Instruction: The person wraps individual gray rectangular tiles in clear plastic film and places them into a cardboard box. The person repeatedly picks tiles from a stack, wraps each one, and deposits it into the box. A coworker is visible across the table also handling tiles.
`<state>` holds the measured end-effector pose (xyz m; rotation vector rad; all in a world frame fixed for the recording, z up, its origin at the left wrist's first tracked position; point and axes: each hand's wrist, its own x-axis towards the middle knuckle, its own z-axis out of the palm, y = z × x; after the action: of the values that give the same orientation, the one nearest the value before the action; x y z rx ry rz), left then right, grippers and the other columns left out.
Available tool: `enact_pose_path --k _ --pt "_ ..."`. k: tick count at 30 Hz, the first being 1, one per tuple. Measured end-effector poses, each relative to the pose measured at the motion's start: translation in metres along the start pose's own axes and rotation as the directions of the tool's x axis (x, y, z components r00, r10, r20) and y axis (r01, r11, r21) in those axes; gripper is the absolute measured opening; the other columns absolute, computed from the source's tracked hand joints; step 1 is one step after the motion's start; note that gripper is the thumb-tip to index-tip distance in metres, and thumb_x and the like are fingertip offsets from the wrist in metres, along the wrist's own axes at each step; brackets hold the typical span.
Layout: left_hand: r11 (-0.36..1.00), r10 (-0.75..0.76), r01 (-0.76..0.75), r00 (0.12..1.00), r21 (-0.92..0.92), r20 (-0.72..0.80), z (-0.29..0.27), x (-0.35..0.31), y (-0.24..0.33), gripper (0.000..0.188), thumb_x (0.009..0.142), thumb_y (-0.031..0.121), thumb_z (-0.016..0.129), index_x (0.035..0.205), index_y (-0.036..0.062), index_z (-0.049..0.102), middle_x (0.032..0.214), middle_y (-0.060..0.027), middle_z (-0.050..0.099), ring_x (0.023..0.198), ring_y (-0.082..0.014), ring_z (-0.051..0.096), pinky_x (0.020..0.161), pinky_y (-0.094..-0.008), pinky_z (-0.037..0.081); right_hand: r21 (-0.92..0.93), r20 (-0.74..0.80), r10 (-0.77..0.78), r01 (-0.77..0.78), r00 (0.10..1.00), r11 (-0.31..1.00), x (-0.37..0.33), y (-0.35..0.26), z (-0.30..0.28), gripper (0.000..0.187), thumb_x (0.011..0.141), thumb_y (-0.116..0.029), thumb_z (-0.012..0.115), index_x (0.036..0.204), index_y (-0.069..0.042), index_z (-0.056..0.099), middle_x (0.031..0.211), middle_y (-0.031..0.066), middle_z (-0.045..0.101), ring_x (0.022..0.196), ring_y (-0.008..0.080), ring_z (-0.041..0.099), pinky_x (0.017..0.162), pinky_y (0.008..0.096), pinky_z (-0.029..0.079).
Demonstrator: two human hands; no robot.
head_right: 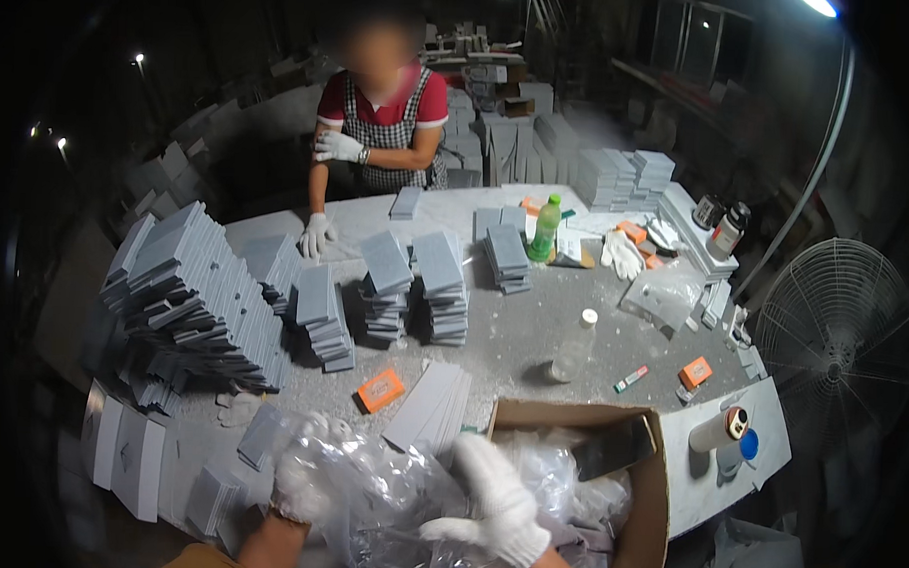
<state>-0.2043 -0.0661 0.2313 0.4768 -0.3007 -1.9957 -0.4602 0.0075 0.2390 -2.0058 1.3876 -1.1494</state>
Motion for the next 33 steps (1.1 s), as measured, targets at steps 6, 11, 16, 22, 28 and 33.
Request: enact_pose_path --k 6,11,16,22,28,33 --pt "0.969 -0.13 0.134 0.991 0.209 -0.035 -0.003 -0.003 -0.021 0.023 0.096 0.026 0.057 0.106 0.005 0.059 0.107 -0.0162 0.063 0.106 -0.028 0.06 0.092 -0.0445 0.052 0.231 0.199 0.237 -0.28 0.951 0.932 -0.002 0.01 0.086 0.071 0.085 -0.027 0.075 0.14 0.002 0.042 0.127 0.0155 0.059 0.119 0.0241 0.056 0.101 0.033 0.044" --pt "0.875 0.14 -0.121 0.99 0.469 -0.006 -0.015 0.004 -0.025 0.026 0.099 0.019 0.053 0.117 -0.0001 0.054 0.113 -0.0137 0.061 0.104 -0.0204 0.061 0.093 -0.0376 0.051 0.695 0.326 0.524 -0.575 0.787 0.432 -0.008 0.01 0.098 0.027 0.09 -0.002 0.058 0.117 0.0 0.061 0.101 0.0037 0.069 0.09 0.0096 0.063 0.08 0.0238 0.051" --pt "0.555 0.434 -0.387 0.89 0.736 0.141 -0.016 -0.003 -0.027 0.052 0.1 0.046 0.047 0.124 0.0003 0.049 0.111 -0.0128 0.062 0.102 -0.0228 0.06 0.096 -0.0408 0.047 0.784 0.213 0.76 -0.572 0.614 0.242 -0.003 0.011 0.087 0.008 0.089 -0.003 0.057 0.095 -0.001 0.062 0.077 0.0008 0.062 0.067 0.0069 0.057 0.06 0.0234 0.047" --pt "0.068 0.046 -0.256 0.966 0.964 0.253 -0.022 -0.035 -0.018 0.11 0.079 0.068 0.063 0.149 -0.0032 0.016 0.137 -0.0234 0.044 0.119 -0.0306 0.052 0.101 -0.0443 0.043 0.623 -0.031 0.699 -0.534 0.714 0.572 0.005 0.023 0.107 0.022 0.097 -0.022 0.054 0.09 -0.002 0.063 0.065 -0.0008 0.054 0.056 0.0071 0.048 0.052 0.0249 0.04" --pt "-0.004 0.13 -0.066 0.989 0.998 0.066 -0.034 -0.023 -0.026 0.043 0.09 0.024 0.067 0.121 -0.0049 0.059 0.103 -0.0147 0.068 0.091 -0.02 0.065 0.082 -0.0332 0.051 0.734 0.096 0.664 -0.503 0.742 0.456 0.005 0.02 0.11 0.019 0.094 -0.019 0.064 0.105 -0.003 0.066 0.073 0.0 0.062 0.06 0.0056 0.053 0.054 0.0232 0.042" --pt "0.277 0.161 -0.121 0.984 0.953 0.078 -0.035 -0.024 -0.011 0.02 0.097 0.013 0.058 0.11 -0.0021 0.063 0.08 0.004 0.056 0.072 -0.0049 0.051 0.072 -0.0193 0.045 0.736 0.069 0.663 -0.487 0.745 0.471 0.001 0.02 0.105 0.022 0.095 -0.019 0.065 0.11 -0.003 0.066 0.075 -0.0006 0.063 0.061 0.0061 0.054 0.055 0.0233 0.043"
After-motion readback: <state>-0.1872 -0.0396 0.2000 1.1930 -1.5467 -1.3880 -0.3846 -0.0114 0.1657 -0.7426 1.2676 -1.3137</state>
